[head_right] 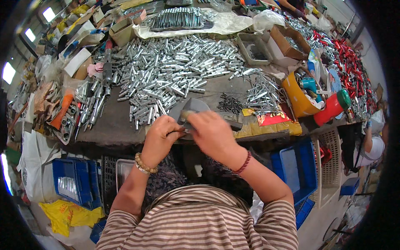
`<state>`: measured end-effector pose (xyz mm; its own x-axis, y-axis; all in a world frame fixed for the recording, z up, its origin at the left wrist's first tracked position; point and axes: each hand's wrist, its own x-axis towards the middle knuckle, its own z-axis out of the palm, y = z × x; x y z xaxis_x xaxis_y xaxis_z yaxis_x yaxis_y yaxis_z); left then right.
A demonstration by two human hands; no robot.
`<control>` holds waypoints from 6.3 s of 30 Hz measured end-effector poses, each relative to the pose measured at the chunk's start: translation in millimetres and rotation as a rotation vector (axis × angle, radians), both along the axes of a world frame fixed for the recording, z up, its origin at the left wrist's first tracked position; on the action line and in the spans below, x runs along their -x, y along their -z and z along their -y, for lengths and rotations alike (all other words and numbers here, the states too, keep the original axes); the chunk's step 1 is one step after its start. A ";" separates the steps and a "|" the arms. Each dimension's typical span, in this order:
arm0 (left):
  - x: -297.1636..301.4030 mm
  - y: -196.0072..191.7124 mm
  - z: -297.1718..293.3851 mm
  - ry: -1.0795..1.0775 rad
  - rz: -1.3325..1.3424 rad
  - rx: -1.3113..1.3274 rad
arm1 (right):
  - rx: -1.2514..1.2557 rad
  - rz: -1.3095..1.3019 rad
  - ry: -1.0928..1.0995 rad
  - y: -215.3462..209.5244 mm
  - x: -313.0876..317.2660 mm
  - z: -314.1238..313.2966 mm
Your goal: The person assembles metal fasteners by inserting small pins into metal components, securing them using a hammer on a metal plate, and placing the finished pieces into a metal tray.
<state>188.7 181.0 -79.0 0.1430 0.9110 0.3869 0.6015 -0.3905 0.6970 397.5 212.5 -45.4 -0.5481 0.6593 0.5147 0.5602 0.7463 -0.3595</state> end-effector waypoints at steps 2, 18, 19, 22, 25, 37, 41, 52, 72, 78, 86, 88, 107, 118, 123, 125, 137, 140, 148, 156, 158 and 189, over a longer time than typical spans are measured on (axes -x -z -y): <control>-1.1 -4.8 1.3 0.008 0.009 0.006 | -0.039 -0.008 0.097 -1.6 -15.8 -13.3; -5.1 -10.1 3.3 -0.012 -0.039 -0.002 | 0.042 -0.219 0.189 -18.8 -43.9 44.3; -5.4 -9.4 3.1 -0.019 -0.054 -0.007 | 0.041 -0.221 0.195 -15.5 -45.0 44.5; -3.2 -2.5 1.1 -0.015 -0.012 -0.029 | -0.089 0.066 0.168 -1.3 -44.3 42.7; -4.1 -2.6 2.6 -0.033 -0.037 -0.023 | -0.111 0.043 0.189 -6.3 -43.1 43.3; -0.7 -9.4 1.5 0.010 0.007 0.044 | 0.210 -0.189 0.187 -1.5 -35.5 35.3; 3.6 -13.4 -0.4 0.060 -0.010 0.035 | 0.116 -0.026 0.142 0.4 -38.8 5.5; -1.3 -8.0 8.6 0.028 0.003 -0.086 | 0.460 0.068 0.166 4.2 -28.2 51.1; -6.9 5.2 81.7 -0.236 1.099 0.464 | 0.946 -0.307 0.052 15.8 11.8 81.4; 82.6 53.1 131.3 -0.726 0.941 0.339 | 0.942 -0.595 0.137 29.9 -14.5 38.2; 205.7 282.2 201.6 -1.219 1.075 0.501 | 1.002 -0.616 0.194 31.5 -9.9 33.8; 225.6 326.2 211.0 -1.231 1.185 0.524 | 1.024 -0.617 0.194 31.7 -8.2 32.0; 260.8 383.3 175.6 -1.141 1.648 0.429 | 0.975 -0.622 0.220 37.0 -10.8 35.6; 265.3 343.4 225.0 -1.137 1.494 0.281 | 1.043 -0.668 0.149 32.5 -8.2 34.8; 204.5 211.4 140.7 -1.274 0.710 0.156 | 1.123 -0.669 0.129 31.5 -13.3 32.7; 156.1 113.3 106.8 -1.000 0.787 0.027 | 1.118 -0.735 0.131 32.5 -18.0 36.0; 35.8 2.8 28.0 -0.346 -0.234 -0.100 | 0.715 -0.555 0.026 14.7 -35.1 48.4; 32.8 -14.2 32.5 -0.455 0.068 0.155 | 0.293 -0.278 0.353 8.6 -73.8 30.1; 43.9 -35.7 29.0 -0.224 -0.017 0.115 | -0.101 0.317 0.564 0.4 -130.0 -39.8; 34.2 -38.5 23.7 -0.172 0.027 0.040 | -0.095 0.380 0.448 -2.4 -136.1 -54.4; 30.2 -48.2 22.4 -0.173 -0.028 0.032 | -0.133 0.294 0.398 -4.8 -133.2 -50.0; -2.1 -20.6 6.7 -0.019 -0.107 -0.013 | 0.085 -0.052 0.043 10.1 -46.8 1.6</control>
